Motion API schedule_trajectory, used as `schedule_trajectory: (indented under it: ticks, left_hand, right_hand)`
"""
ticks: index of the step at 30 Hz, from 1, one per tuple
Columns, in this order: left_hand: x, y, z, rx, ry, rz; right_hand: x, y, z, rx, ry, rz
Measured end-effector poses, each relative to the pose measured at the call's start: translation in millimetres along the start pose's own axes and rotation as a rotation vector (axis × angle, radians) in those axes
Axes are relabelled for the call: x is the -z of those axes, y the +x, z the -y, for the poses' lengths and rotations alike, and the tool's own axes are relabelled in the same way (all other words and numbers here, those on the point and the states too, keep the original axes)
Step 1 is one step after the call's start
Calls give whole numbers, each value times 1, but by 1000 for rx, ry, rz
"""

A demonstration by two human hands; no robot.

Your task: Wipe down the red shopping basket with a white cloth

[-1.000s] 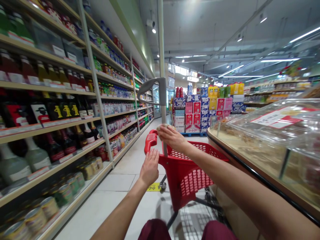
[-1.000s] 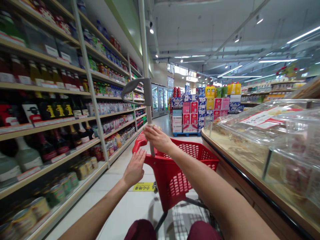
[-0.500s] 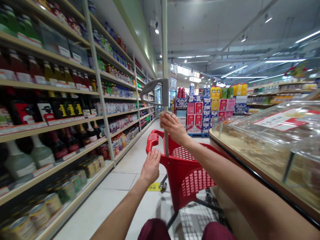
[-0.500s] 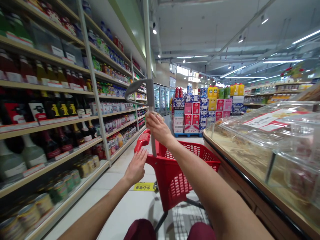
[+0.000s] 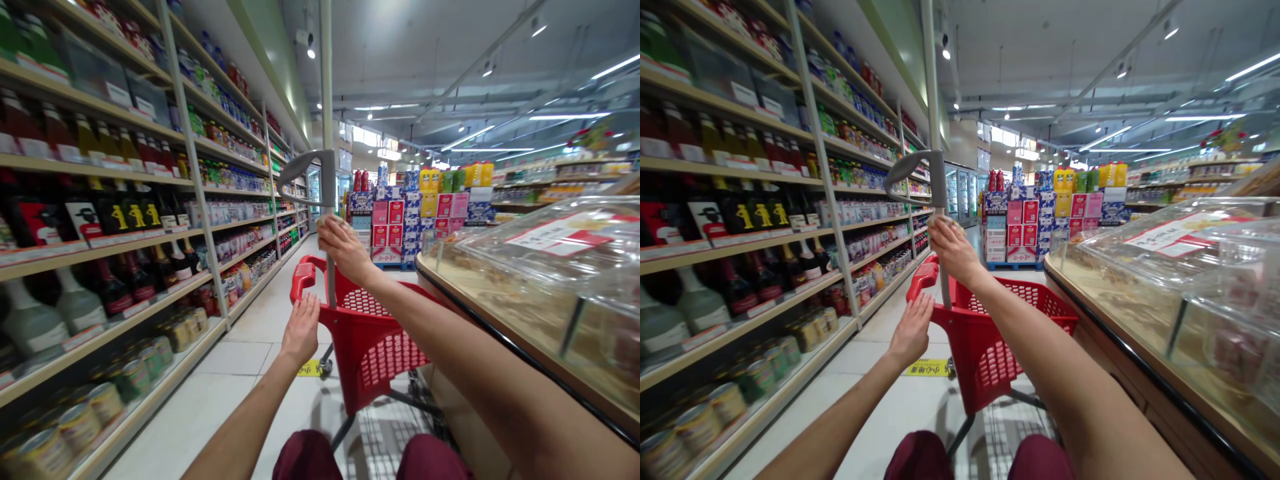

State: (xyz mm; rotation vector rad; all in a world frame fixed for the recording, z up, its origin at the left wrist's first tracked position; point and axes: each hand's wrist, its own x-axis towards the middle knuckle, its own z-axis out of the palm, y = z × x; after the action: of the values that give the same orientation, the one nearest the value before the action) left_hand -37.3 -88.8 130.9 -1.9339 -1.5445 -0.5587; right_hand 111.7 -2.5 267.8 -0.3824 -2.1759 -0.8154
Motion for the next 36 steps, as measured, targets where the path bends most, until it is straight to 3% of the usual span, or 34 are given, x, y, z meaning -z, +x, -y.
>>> schedule_trajectory:
  ticks: [4, 6, 9, 12, 14, 18, 20, 23, 26, 28, 30, 33, 36]
  left_hand:
    - [1, 0, -2, 12, 5, 1]
    - [1, 0, -2, 18, 6, 3]
    - [0, 0, 0, 15, -4, 12]
    - [0, 1, 0, 12, -15, 27]
    - [0, 0, -1, 29, -15, 31]
    - [-2, -1, -1, 33, -9, 8]
    - [-5, -2, -1, 25, -6, -9]
    - [-8, -2, -1, 27, -3, -21]
    - [-9, -2, -3, 45, 0, -18]
    - [-7, -1, -4, 62, 3, -14]
    - [-5, -1, -4, 63, 4, -8]
    - [-4, -1, -3, 43, 16, -11]
    - [-7, -1, -4, 42, 42, -35]
  right_hand:
    - [-10, -37, 18, 233, 43, 168]
    - [-8, -35, 18, 176, 43, 141]
    - [-3, -15, 9, -35, 49, -4]
    - [-13, -24, 19, -83, 108, -59]
    - [-31, -62, 44, -73, 155, -48]
    - [-73, -169, 108, -149, 200, 4]
    - [-85, -202, 128, -66, 233, 71]
    - [-83, -197, 131, -53, 273, 64]
    - [-71, -160, 114, -186, 253, -25]
    - [-69, -153, 108, -273, 218, -64]
    - [-73, -169, 112, -261, 221, -11]
    - [-80, -204, 126, -134, 276, 112]
    - [-76, -200, 126, -201, 263, 59]
